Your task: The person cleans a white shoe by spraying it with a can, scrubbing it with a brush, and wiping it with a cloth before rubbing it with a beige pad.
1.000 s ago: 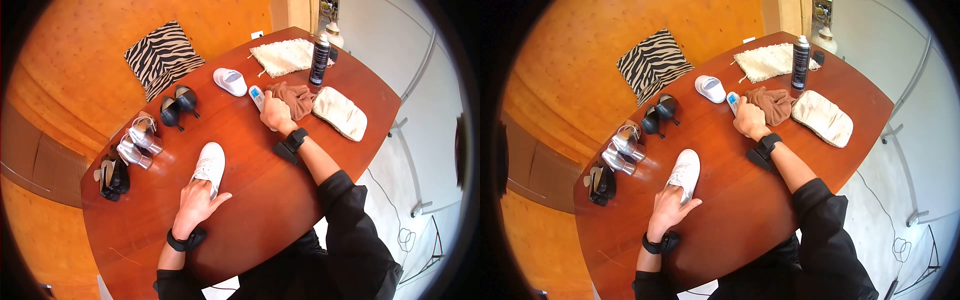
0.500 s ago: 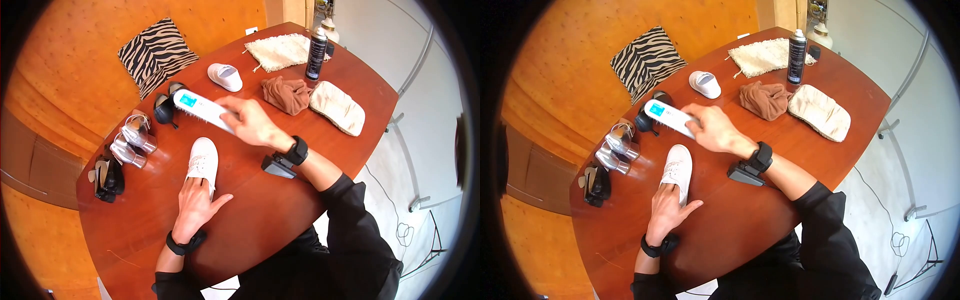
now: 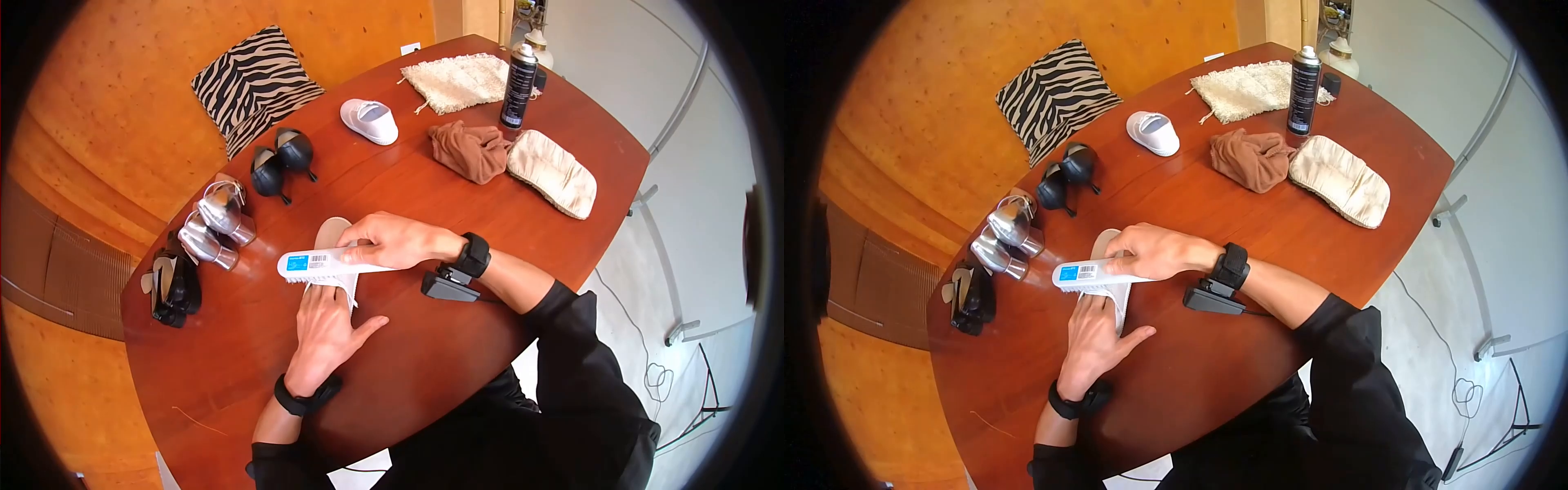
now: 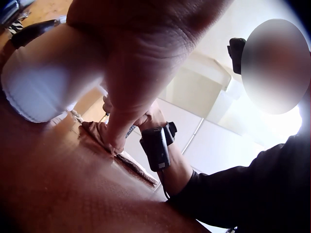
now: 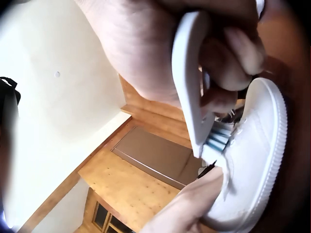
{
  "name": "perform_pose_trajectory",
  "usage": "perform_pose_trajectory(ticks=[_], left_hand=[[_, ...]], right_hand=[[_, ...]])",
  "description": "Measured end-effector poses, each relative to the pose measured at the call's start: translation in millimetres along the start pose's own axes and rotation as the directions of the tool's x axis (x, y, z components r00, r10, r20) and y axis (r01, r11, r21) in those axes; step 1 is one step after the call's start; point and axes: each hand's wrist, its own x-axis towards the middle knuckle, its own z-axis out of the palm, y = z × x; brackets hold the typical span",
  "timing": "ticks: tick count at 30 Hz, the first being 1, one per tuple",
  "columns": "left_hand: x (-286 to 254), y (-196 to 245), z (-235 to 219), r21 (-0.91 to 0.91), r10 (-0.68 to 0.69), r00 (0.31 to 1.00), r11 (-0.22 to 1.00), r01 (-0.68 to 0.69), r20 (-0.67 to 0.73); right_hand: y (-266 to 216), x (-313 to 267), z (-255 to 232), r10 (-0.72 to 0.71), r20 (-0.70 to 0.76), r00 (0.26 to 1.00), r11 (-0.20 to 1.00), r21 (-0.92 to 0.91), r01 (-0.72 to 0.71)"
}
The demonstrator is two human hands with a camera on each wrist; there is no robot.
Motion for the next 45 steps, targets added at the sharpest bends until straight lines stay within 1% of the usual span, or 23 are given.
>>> perform_pose_trajectory(ticks=[5,7,9,11,13,15,16,19,20,23,25,27,28,30,33,35,37,38,40,41,42,43,45], left_hand=[[0,1,0,-0.017,-0.018,1.0,1.0,0.018,0.022],[1,1,1,-0.017,0.013,1.0,1.0,-0.013,-0.023],[0,3,-1,-0.017,-0.008,1.0,1.0,0.008,0.002],[0,4,-1,-0.015,-0.028,0.999,0.999,0.029,0.025],[-2,4,2,0.03,0.016,1.0,0.999,-0.016,0.011],[-2,5,2,0.032,0.007,1.0,0.999,-0.008,0.02],[-2,5,2,0.035,0.001,1.0,0.999,-0.002,0.029],[-1,5,2,0.041,0.012,0.999,0.999,-0.013,0.031],[-1,5,3,0.041,0.014,0.999,0.999,-0.015,0.033],[0,6,3,0.032,0.038,0.999,0.999,-0.038,0.013],[-1,8,2,0.029,0.026,1.0,0.999,-0.026,0.013],[-2,8,2,0.047,0.035,0.999,0.998,-0.035,0.016],[-2,8,2,0.063,0.043,0.999,0.997,-0.044,0.018],[-2,8,3,0.065,0.03,0.999,0.997,-0.032,0.041],[-2,8,3,0.064,0.014,0.998,0.998,-0.018,0.065],[-2,8,3,0.061,0.013,0.998,0.998,-0.017,0.069],[-1,7,3,0.083,0.068,0.998,0.994,-0.069,0.008],[-1,8,2,0.083,0.067,0.998,0.994,-0.068,0.008],[-1,11,-1,0.002,-0.038,0.993,0.999,0.038,0.109],[-1,10,0,0.002,-0.039,0.993,0.999,0.038,0.109],[-2,8,3,0.042,0.009,0.999,0.999,-0.012,0.054],[-2,8,4,0.085,0.06,0.998,0.995,-0.06,0.001],[-2,9,3,0.083,0.039,0.999,0.996,-0.042,0.029]], right_hand=[[-20,-8,4,-0.026,0.068,0.997,0.983,-0.179,0.038],[-29,-8,7,0.087,0.027,0.996,0.898,-0.434,-0.067],[-19,-6,11,0.101,-0.002,0.995,0.877,-0.473,-0.09],[-16,-3,8,0.079,-0.106,0.991,0.811,-0.571,-0.126],[-15,-2,1,0.128,-0.143,0.981,0.789,-0.584,-0.188],[-9,-2,-4,0.148,-0.363,0.92,0.701,-0.617,-0.357],[-4,-1,-6,0.152,-0.4,0.904,0.672,-0.629,-0.391],[-7,-2,-8,0.171,-0.382,0.908,0.647,-0.652,-0.396],[-12,-3,-5,0.143,-0.345,0.928,0.658,-0.667,-0.35],[-20,-1,4,0.134,-0.138,0.981,0.711,-0.676,-0.192],[-21,-2,5,0.116,-0.148,0.982,0.719,-0.67,-0.185],[-9,-1,2,0.088,-0.266,0.96,0.723,-0.646,-0.245],[-5,-2,-3,0.088,-0.267,0.96,0.723,-0.646,-0.246],[2,-2,-13,0.186,-0.411,0.892,0.649,-0.631,-0.426],[-2,-4,-19,0.206,-0.421,0.884,0.621,-0.642,-0.45],[-6,-3,-11,0.18,-0.416,0.892,0.648,-0.632,-0.425],[-15,-4,-5,0.068,-0.238,0.969,0.772,-0.603,-0.202],[-22,-4,-3,0.071,-0.158,0.985,0.783,-0.602,-0.153],[-21,-4,-2,0.063,-0.122,0.991,0.765,-0.631,-0.127],[-21,-4,-2,0.057,-0.087,0.995,0.746,-0.659,-0.1],[-18,-4,-3,0.057,-0.086,0.995,0.746,-0.659,-0.1],[-13,-4,-6,0.085,-0.186,0.979,0.73,-0.657,-0.188],[-8,-3,-16,0.173,-0.332,0.927,0.656,-0.663,-0.36]])
